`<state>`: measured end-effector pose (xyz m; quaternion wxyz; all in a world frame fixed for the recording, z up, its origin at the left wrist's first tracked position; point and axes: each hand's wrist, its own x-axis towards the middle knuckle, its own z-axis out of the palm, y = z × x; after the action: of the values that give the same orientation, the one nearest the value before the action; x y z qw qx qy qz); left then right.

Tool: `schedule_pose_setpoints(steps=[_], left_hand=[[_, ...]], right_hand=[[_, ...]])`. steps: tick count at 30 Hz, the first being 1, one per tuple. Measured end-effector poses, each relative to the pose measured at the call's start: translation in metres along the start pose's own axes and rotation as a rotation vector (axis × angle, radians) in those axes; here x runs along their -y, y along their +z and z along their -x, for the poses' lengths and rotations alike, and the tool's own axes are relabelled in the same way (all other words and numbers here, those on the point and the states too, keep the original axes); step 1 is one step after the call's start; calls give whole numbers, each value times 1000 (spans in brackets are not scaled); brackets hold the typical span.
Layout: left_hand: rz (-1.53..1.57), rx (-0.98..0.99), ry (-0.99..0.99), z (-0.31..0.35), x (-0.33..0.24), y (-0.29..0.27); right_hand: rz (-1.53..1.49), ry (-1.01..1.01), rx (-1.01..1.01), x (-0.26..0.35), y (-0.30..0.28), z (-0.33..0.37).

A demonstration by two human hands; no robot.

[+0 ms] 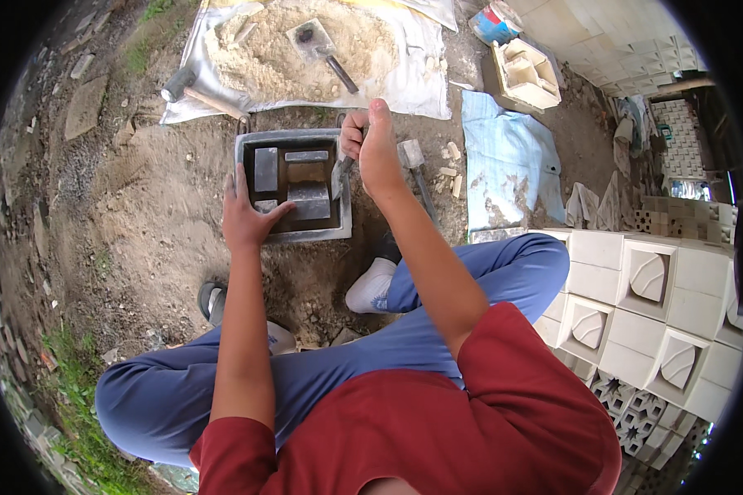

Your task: The person cleans the interior of a metal mold by hand using a wooden tool to scrape out residue and then brushes it with a wet brush.

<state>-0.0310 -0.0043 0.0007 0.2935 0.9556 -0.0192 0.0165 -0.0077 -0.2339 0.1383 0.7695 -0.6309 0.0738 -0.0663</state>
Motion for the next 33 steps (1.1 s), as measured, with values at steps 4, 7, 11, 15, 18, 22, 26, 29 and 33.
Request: schedule_pose_setpoints(steps=[4,7,11,15,18,22,26,29,33], left_hand=[[38,-18,25,-5,-5,3],[10,-8,27,1,0,6],[-10,-28,18,-3,5,1],[1,2,8,0,-8,2],[-23,37,-35,2,-8,-4],[3,-14,5,-3,-4,1],[-1,-23,23,1,3,6],[-15,-9,17,0,1,2],[3,-24,6,-1,0,6]], right_hand=[[20,4,36,-19,-6,21],[56,-60,160,-17,-6,24],[86,-72,98,0,-4,35],[145,-121,117,-23,-20,54],[11,-103,105,-14,-13,60],[149,-240,116,-23,-8,79],[100,-78,81,-16,-4,72],[8,-202,36,-13,-7,74],[108,-53,62,-16,1,74]])
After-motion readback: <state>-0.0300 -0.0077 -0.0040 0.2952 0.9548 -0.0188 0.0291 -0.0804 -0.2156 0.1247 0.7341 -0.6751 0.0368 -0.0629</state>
